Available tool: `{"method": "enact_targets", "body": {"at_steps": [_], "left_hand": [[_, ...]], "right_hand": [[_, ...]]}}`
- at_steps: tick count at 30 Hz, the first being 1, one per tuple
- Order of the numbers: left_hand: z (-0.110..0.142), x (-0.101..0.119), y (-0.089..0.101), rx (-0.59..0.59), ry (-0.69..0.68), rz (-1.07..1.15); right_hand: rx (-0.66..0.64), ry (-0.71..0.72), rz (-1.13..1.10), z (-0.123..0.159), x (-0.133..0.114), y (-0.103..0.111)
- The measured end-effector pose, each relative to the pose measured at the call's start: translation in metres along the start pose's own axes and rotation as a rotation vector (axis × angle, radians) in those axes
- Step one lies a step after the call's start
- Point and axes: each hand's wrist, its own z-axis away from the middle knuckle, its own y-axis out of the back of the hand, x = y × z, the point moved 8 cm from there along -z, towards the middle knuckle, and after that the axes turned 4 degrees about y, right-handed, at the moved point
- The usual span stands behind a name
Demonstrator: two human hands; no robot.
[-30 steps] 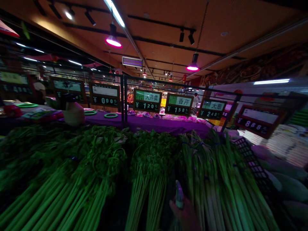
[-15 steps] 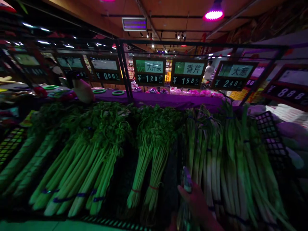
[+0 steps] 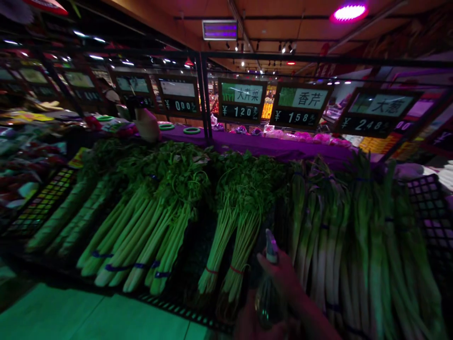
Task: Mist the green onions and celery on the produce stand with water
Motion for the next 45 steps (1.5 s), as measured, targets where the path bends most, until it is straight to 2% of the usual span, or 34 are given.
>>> {"method": "enact_targets", "body": {"at_steps": [4,8,11,18,23,28,32,35,40,45], "left_hand": [[-0.038,0.061,0.033,-0.039,-0.245,0.035],[-0.061,0.107,0.079,0.007,-0.367,-0.069],[-0.075,0.129,0.115,0.036,-0.404,-0.083],[-0.102,0.157,0.188,0.115,-0.397,-0.081],[-0.118,0.155,0.223,0.132,-0.348,-0.118],[-0.128,0.142,0.236,0.056,-0.34,-0.096],[-0.129,0.127,0.235,0.029,-0.317,-0.084],[-0.125,0.114,0.23,0.018,-0.312,-0.085],[-0.111,0.082,0.222,-0.017,-0.258,-0.118],[-0.086,0.049,0.212,-0.075,-0.229,-0.117]], "right_hand": [[0.065,0.105,0.005,-0.057,-0.057,0.005],[0.22,0.177,0.007,-0.101,-0.107,0.004],[0.298,0.217,0.021,-0.128,-0.129,-0.008],[0.225,0.228,0.04,-0.195,-0.163,-0.064],[0.291,0.199,0.08,-0.212,-0.176,-0.093],[0.268,0.2,0.115,-0.213,-0.173,-0.111],[0.19,0.198,0.122,-0.208,-0.163,-0.123],[0.197,0.155,0.144,-0.197,-0.152,-0.126],[0.219,0.111,0.164,-0.164,-0.132,-0.131],[0.109,0.092,0.17,-0.127,-0.111,-0.144]]}}
